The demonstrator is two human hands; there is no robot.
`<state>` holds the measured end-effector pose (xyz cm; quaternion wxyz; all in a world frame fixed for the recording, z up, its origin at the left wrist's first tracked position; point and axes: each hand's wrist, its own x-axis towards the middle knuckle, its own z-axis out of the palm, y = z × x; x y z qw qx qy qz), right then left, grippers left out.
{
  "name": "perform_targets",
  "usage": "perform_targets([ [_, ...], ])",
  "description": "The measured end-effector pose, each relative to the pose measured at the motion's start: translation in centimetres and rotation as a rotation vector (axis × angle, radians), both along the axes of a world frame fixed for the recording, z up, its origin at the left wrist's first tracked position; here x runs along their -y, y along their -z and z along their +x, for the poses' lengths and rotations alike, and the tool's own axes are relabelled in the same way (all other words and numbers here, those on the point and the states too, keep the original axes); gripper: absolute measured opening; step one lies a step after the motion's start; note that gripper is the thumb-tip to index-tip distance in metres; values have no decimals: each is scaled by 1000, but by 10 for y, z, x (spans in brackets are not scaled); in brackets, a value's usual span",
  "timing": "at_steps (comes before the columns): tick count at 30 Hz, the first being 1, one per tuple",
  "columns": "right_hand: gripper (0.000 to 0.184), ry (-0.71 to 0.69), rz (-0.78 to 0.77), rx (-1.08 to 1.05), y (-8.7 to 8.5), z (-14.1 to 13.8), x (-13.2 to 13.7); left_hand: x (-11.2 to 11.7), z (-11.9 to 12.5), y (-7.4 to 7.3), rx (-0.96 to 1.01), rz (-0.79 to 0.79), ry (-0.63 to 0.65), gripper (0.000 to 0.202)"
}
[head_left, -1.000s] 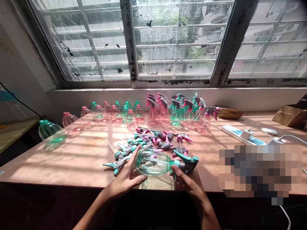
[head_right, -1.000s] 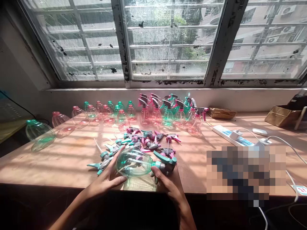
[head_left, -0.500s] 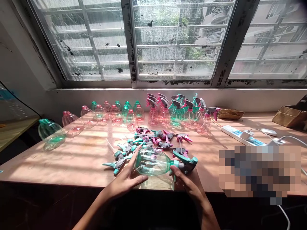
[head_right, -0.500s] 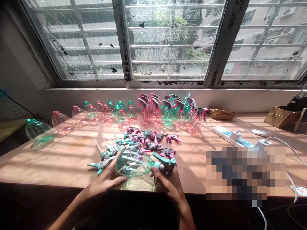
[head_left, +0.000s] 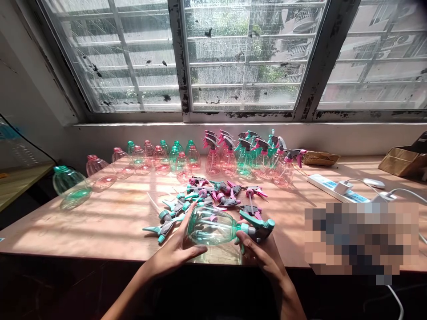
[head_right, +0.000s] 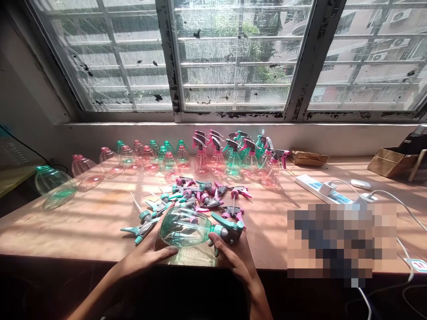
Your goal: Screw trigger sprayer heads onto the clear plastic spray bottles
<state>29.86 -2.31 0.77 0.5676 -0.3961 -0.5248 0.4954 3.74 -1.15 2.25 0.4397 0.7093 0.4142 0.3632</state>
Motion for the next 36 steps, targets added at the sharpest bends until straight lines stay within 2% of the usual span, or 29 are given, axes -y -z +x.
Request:
perform_targets([
  [5, 41, 32, 29, -20, -1, -2, 1, -2, -4, 7, -43, 13, -38, 103],
  [9, 40, -3, 15, 23, 2, 1, -2, 1, 1, -2, -42, 44, -13, 102],
  [13, 41, 10, 2, 17, 0, 1, -1, 3, 3, -7, -93, 42, -40, 101],
  [20, 45, 15, 37, 16, 1, -1, 1, -1, -4, 5, -94, 29, -54, 100],
  [28, 39, 32, 44, 15, -2, -2, 0, 2, 1, -5, -110, 73, -52, 101],
  [32, 41, 32, 86, 23, -1, -2, 0, 0, -1, 1, -37, 18, -34, 108],
  [36, 40, -19, 48, 28, 1, 0, -2, -4, -4, 10, 49, -47, -30, 103],
])
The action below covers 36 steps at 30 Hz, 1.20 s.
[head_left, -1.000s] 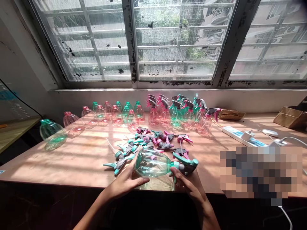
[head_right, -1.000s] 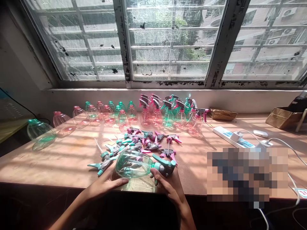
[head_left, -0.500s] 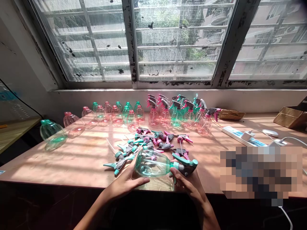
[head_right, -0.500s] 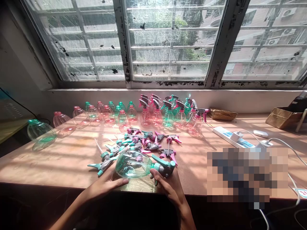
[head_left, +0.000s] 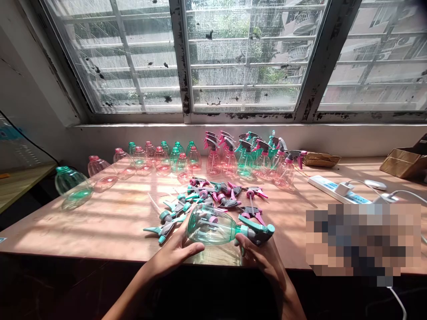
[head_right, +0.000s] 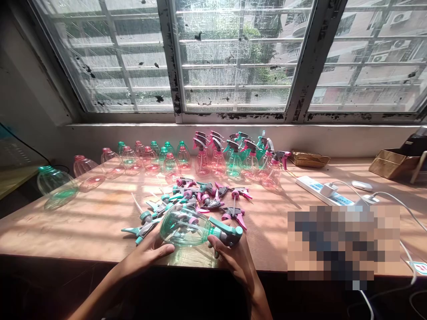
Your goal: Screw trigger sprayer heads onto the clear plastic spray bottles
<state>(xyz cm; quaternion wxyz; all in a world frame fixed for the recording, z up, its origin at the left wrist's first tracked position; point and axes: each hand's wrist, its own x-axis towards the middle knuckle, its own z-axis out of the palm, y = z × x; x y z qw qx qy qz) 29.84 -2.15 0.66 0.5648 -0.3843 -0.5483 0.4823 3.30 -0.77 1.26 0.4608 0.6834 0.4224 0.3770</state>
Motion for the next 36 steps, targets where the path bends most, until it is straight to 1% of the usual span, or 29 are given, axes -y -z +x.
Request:
perform_targets([
  [3, 39, 12, -2, -5, 0, 0, 0, 0, 1, 0, 12, -19, -3, 103],
  [6, 39, 35, -7, -18, -1, -1, 1, 2, 5, -7, 12, 12, 25, 105],
  [10, 39, 26, -24, -26, -2, -1, 1, 4, 8, -15, -5, 69, 43, 103],
  [13, 41, 19, -8, -20, -2, 0, 0, 3, 6, -11, -19, 49, 39, 108],
  [16, 40, -2, 5, 9, -2, 0, 0, 1, 2, -3, -15, 24, -11, 104],
  [18, 40, 2, 1, 2, -2, 0, 0, 0, 2, -1, -15, 14, -22, 102],
  [22, 41, 26, -34, -35, -2, 0, 1, 3, 4, -8, -64, 46, 13, 105],
  [25, 39, 21, -52, -38, 0, 1, 0, 5, 6, -15, -113, 102, 4, 102],
  [27, 38, 17, -57, -48, 0, 1, -1, 7, 6, -17, -115, 108, 4, 102],
  [31, 38, 10, -65, -76, 0, 0, 0, 6, 5, -12, -92, 36, -5, 107],
  [34, 41, 26, -58, -79, -1, 0, 1, 5, 3, -7, -51, -1, -2, 105],
  [36, 43, 39, -56, -85, -1, -1, 2, 5, 3, -7, -52, 3, 12, 104],
])
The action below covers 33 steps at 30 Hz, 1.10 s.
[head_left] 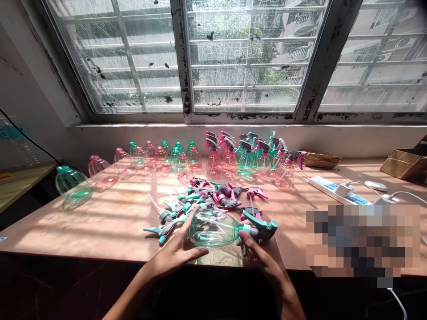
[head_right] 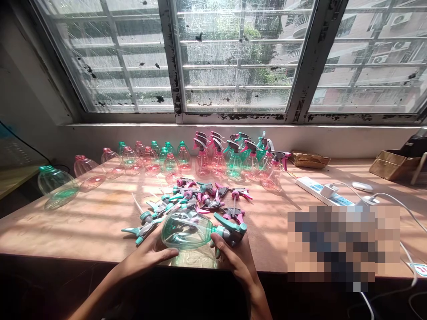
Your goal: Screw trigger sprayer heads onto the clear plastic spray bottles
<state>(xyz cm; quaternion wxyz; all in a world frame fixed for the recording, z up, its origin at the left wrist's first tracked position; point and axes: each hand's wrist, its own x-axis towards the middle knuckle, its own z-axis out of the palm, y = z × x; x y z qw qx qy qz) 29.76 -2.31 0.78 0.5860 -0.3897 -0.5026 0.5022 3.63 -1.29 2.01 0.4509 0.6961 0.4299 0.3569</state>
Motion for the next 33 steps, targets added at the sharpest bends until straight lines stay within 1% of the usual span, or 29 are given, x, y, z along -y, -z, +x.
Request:
perform_targets([
  [4, 46, 0, -10, -2, -1, 0, 0, 2, 2, -6, -24, 62, 21, 106],
  [6, 48, 4, -16, -3, -2, 0, 0, 1, 1, -6, -25, 72, 26, 109],
  [9, 45, 0, -7, 6, -2, 0, 1, -1, -3, 1, -14, 43, 32, 109],
  [11, 42, -9, -5, 12, 0, 1, 0, -3, -6, 6, -13, 16, 13, 105],
  [13, 40, -13, -15, 11, 3, 2, -1, -4, -7, 9, -20, 2, 1, 102],
  [17, 36, -19, -5, 9, 8, 4, -4, -2, -3, 4, -30, 72, 30, 104],
  [20, 35, -22, 0, -5, 8, 4, -5, -1, -1, -1, -49, 118, 29, 102],
  [24, 40, -16, 2, -21, 5, 1, -4, -1, -3, 1, -54, 67, 39, 109],
  [28, 39, -15, 7, -15, 2, 1, -4, -2, -5, 6, -26, 14, 31, 100],
  [30, 41, -7, 2, -27, 2, 0, -3, -1, -4, 5, -25, 8, 20, 100],
  [33, 47, 16, -18, -48, 4, -1, -3, 1, 1, 0, 2, 52, 24, 103],
])
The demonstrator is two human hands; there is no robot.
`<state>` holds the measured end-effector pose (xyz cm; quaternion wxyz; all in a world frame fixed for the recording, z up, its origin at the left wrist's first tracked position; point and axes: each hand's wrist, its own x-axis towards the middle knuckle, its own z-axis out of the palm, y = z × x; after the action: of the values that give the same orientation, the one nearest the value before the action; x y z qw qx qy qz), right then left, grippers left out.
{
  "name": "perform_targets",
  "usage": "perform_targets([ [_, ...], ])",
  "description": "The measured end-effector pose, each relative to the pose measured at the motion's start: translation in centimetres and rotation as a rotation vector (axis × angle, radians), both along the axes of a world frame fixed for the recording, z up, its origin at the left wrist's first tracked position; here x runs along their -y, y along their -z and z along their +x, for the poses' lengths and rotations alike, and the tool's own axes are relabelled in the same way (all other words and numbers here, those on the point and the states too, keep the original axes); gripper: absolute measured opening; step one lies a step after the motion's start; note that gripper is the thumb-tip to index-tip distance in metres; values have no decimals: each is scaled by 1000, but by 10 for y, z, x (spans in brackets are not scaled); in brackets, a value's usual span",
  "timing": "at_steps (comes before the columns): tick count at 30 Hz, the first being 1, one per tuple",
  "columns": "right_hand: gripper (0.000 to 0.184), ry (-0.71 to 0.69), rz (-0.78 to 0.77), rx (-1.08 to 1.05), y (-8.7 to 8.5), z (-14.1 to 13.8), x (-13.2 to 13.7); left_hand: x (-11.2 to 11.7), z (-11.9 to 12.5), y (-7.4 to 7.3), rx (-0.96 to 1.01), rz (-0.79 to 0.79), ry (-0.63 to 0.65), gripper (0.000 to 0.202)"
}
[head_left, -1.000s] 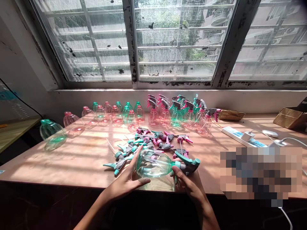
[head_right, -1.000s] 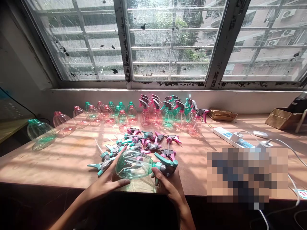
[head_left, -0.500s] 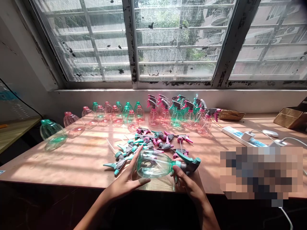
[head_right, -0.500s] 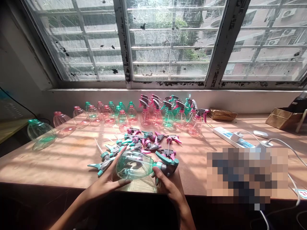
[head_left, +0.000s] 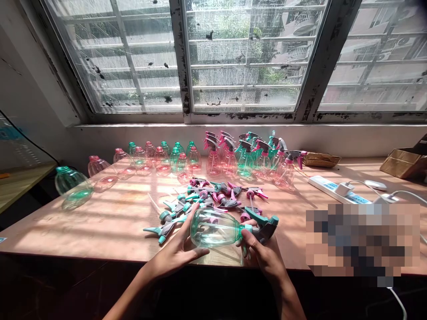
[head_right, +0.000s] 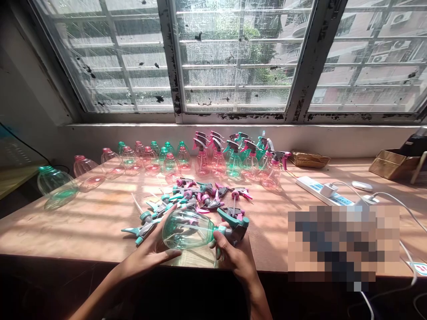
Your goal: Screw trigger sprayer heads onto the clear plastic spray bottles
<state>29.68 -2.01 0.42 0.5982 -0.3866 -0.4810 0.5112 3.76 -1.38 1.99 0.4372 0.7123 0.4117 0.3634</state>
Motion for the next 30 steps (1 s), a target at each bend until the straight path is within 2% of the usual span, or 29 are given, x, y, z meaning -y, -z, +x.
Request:
perform_targets([
  [5, 49, 1, -2, 7, 1, 0, 0, 1, 3, -4, 6, 29, 7, 105],
  [7, 48, -12, -1, 6, 1, 0, -1, 0, 0, -1, -8, 4, -2, 107],
  [12, 46, -28, 1, 2, 3, 1, -2, -3, -6, 8, -42, -34, -41, 97],
  [19, 40, -40, 47, 29, 3, 3, -4, -2, 3, 0, 104, -64, 52, 100],
  [24, 36, -60, 49, 13, 5, 3, -3, -2, 0, 2, 24, -61, -2, 106],
  [30, 34, -67, 48, 6, 7, 5, -2, -3, -3, 5, 35, -67, -16, 98],
])
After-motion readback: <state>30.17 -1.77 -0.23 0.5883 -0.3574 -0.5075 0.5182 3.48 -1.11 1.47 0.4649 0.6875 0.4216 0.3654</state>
